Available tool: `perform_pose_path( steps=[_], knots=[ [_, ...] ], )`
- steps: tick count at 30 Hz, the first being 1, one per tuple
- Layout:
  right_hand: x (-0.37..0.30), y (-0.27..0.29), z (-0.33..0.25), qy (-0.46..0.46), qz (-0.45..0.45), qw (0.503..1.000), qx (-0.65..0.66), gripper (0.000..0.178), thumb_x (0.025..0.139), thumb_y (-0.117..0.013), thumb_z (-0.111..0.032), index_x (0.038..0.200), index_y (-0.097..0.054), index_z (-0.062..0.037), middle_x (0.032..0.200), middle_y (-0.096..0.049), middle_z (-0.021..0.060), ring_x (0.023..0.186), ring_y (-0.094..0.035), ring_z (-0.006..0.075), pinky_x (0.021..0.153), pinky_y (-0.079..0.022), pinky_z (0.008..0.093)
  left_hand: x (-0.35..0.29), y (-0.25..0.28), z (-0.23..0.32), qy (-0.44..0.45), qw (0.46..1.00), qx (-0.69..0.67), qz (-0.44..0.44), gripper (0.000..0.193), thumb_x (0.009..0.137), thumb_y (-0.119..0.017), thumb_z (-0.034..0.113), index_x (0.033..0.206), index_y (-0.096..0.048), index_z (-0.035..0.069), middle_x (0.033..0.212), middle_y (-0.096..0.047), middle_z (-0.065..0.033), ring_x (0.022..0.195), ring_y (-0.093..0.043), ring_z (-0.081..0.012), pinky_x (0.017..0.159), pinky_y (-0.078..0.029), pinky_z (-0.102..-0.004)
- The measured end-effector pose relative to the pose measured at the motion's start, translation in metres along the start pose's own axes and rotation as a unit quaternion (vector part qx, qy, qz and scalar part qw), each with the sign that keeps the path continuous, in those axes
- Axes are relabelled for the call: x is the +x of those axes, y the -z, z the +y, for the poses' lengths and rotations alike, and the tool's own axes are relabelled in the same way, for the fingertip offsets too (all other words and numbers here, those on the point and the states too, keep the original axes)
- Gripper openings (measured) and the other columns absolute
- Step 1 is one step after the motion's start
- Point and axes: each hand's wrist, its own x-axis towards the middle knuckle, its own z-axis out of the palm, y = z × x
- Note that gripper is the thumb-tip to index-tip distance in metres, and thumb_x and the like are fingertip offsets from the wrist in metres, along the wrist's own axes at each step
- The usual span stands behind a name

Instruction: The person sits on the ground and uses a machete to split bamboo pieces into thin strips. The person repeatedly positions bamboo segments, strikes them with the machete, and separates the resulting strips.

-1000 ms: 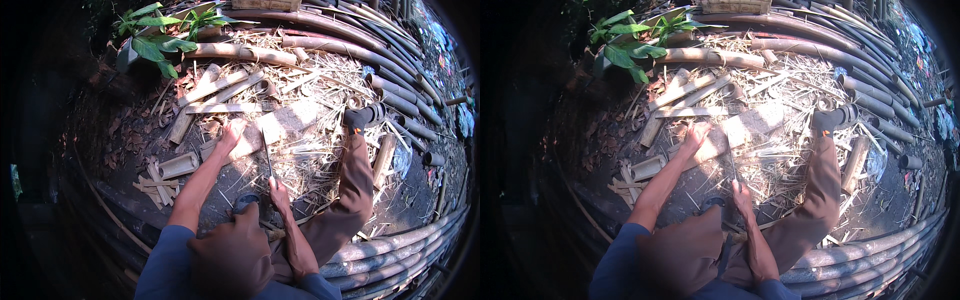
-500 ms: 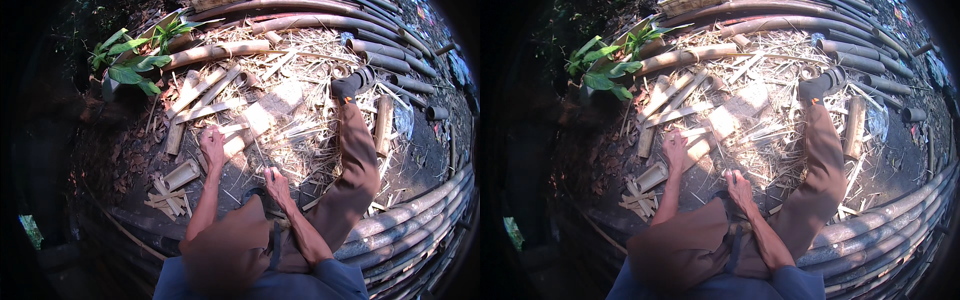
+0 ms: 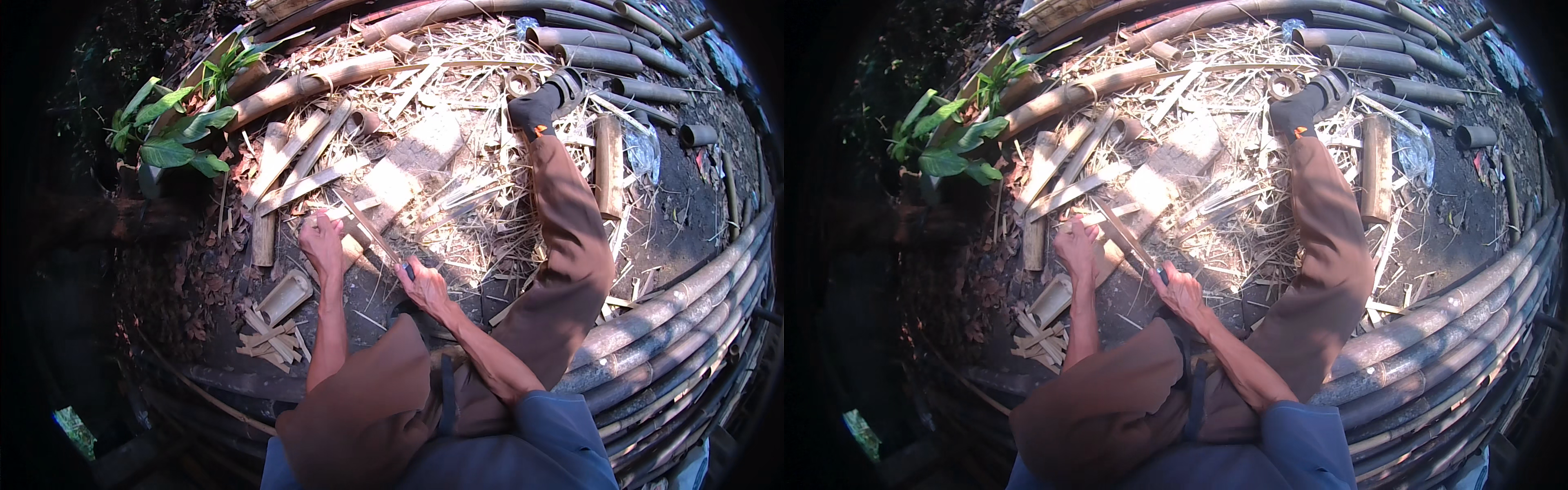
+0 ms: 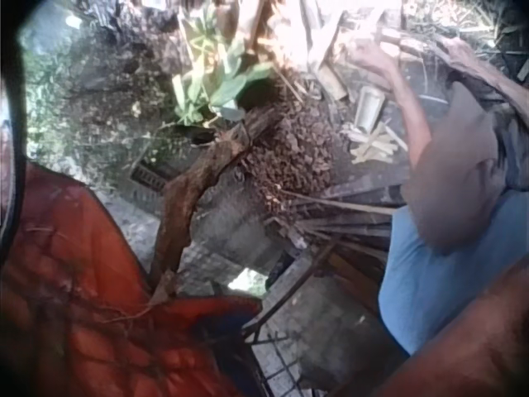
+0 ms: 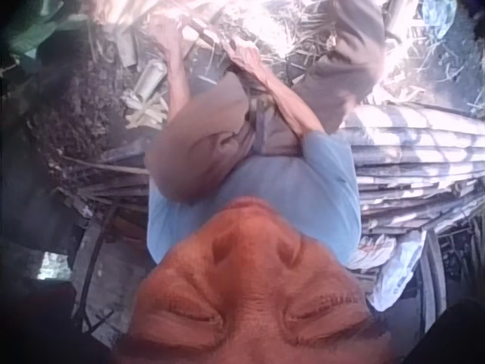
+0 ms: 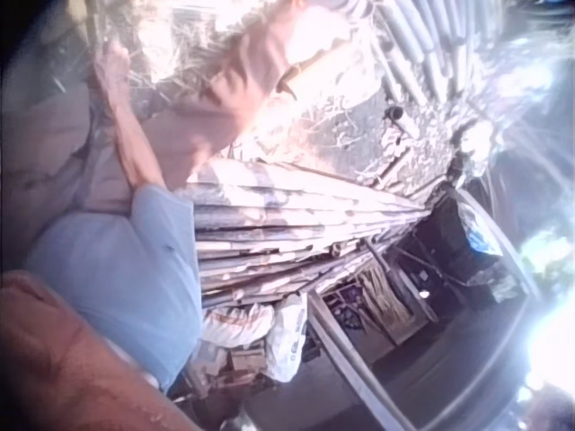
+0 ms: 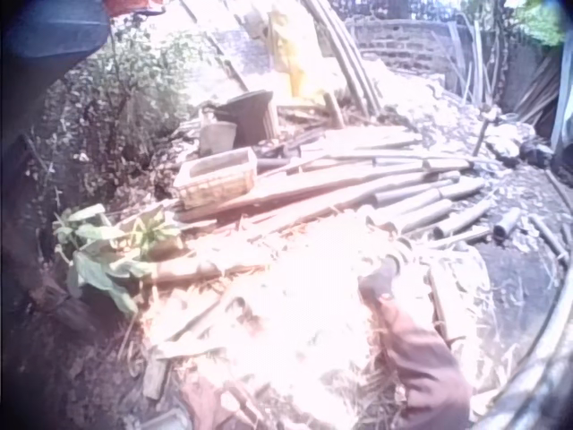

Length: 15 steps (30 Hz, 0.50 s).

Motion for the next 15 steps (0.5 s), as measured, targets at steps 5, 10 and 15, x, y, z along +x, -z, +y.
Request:
perform_pose_path(
  steps=[5,10,15],
  knots=[
    [0.011,-0.012,0.034,0.028,0.074,0.997,-0.008,0.033,0.097,-0.052,-0.038,0.097,-0.056,-0.0055,0.072,-0.061,0.0234,0.064,-0.063,0.0439,0.058,-0.05,0.0513,0.0,-0.014,-0.006,-0.051,0.996,0.067,-0.012,0.031,0.096,-0.05,0.019,0.1,-0.064,-0.009,0.086,-0.068,-0.0184,0.07,-0.067,-0.0202,0.063,-0.055,-0.0292],
    [0.015,0.019,0.022,-0.101,-0.038,0.984,0.145,0.039,0.098,-0.049,-0.04,0.092,-0.055,-0.0013,0.08,-0.059,0.0225,0.074,-0.06,0.039,0.069,-0.049,0.0467,0.01,-0.05,-0.046,-0.102,0.989,0.071,-0.086,0.023,0.098,-0.051,0.014,0.106,-0.061,-0.005,0.1,-0.065,-0.0121,0.091,-0.061,-0.0157,0.082,-0.048,-0.0265],
    [-0.009,0.04,0.002,-0.048,0.039,0.99,0.126,0.038,0.098,-0.048,-0.04,0.087,-0.056,-0.0043,0.073,-0.057,0.0186,0.065,-0.056,0.0378,0.064,-0.046,0.0453,0.027,-0.031,-0.103,0.019,0.938,-0.174,-0.301,0.015,0.1,-0.049,0.012,0.109,-0.054,0.0,0.083,-0.06,-0.0078,0.072,-0.059,-0.0154,0.063,-0.049,-0.0287]
  ],
)
